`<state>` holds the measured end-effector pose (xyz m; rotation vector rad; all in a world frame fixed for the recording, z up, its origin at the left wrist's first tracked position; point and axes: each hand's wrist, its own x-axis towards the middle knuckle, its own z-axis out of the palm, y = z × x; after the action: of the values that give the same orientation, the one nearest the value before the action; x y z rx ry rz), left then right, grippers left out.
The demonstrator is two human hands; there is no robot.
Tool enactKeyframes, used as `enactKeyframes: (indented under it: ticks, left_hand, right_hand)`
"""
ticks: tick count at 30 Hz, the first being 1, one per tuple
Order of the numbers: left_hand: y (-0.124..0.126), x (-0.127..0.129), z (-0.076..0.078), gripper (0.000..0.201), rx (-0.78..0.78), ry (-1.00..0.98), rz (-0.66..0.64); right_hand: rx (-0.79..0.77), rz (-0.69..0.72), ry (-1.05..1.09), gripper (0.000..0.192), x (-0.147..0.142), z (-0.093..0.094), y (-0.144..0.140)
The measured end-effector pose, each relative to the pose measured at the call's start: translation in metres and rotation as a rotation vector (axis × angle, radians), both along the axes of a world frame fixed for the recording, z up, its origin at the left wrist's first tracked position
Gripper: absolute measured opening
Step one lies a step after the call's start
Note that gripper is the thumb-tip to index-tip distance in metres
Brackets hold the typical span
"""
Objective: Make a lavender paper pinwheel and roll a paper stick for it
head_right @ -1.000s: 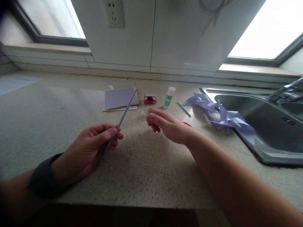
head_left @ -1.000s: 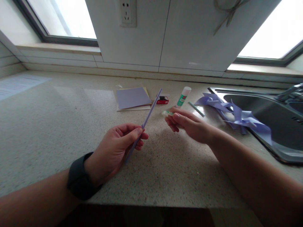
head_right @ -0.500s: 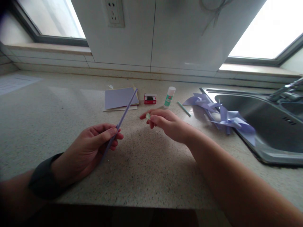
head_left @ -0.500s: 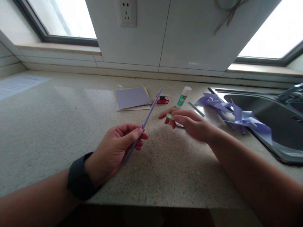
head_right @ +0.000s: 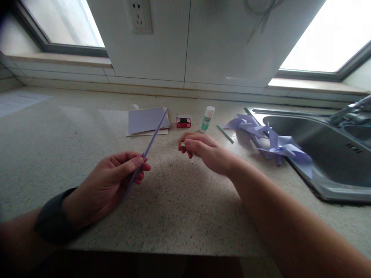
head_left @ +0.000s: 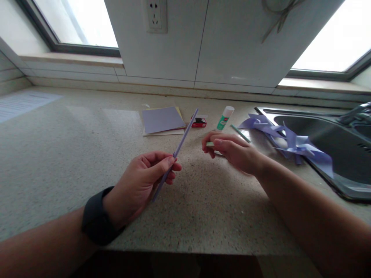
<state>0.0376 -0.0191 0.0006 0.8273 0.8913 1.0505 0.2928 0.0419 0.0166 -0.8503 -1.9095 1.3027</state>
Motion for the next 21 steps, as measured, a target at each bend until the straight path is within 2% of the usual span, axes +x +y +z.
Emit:
enactKeyframes:
  ticks: [6,17,21]
  left_hand:
    - [-0.0010,0.0002,0.0017,0.013,-0.005,-0.006,0.004]
    - [-0.0021,0.0014,0.0040,0.012,-0.004,0.009,0.016]
    - [-0.0017,0.0017,0.0029,0.012,-0.001,0.001,0.005]
  right_hand:
    - [-0.105,0.028,0.114,0.022,0.0011,-0.0052,-0.0022]
    - [0.036,0.098,0.032,0.016,0.0022,0.0002,-0.0008]
    - [0.021,0.103,0.050,0.026,0.0047,-0.0010,-0.0003]
